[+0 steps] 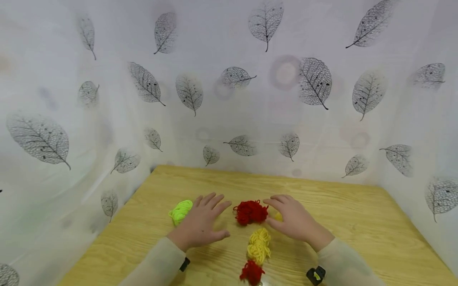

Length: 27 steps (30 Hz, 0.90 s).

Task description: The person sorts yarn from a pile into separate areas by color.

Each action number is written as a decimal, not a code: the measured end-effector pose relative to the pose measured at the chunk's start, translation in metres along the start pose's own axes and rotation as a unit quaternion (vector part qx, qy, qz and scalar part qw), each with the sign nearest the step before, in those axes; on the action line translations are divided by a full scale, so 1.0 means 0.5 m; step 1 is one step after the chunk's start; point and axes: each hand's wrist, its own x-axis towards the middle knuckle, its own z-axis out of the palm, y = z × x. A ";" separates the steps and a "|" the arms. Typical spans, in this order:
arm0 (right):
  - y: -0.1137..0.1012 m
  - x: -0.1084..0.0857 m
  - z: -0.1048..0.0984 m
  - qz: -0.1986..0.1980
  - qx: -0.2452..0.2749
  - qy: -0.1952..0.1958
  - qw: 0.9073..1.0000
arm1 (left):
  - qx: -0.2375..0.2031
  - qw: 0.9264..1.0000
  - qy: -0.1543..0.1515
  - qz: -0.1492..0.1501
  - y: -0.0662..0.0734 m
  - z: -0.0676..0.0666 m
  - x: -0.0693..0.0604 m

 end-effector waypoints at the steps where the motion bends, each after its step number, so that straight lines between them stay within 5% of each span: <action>1: 0.002 -0.005 -0.001 0.001 0.001 0.002 1.000 | 0.004 1.000 -0.005 0.002 0.004 0.002 0.003; 12: 0.049 -0.041 0.014 0.033 0.019 -0.033 0.999 | -0.035 0.995 -0.058 0.071 0.073 0.032 0.042; 21: 0.069 -0.057 0.028 0.053 0.040 -0.058 0.996 | -0.062 0.977 -0.140 0.150 0.124 0.059 0.067; 27: 0.075 -0.060 0.033 0.043 0.047 -0.074 0.995 | -0.053 0.971 -0.157 0.172 0.139 0.068 0.076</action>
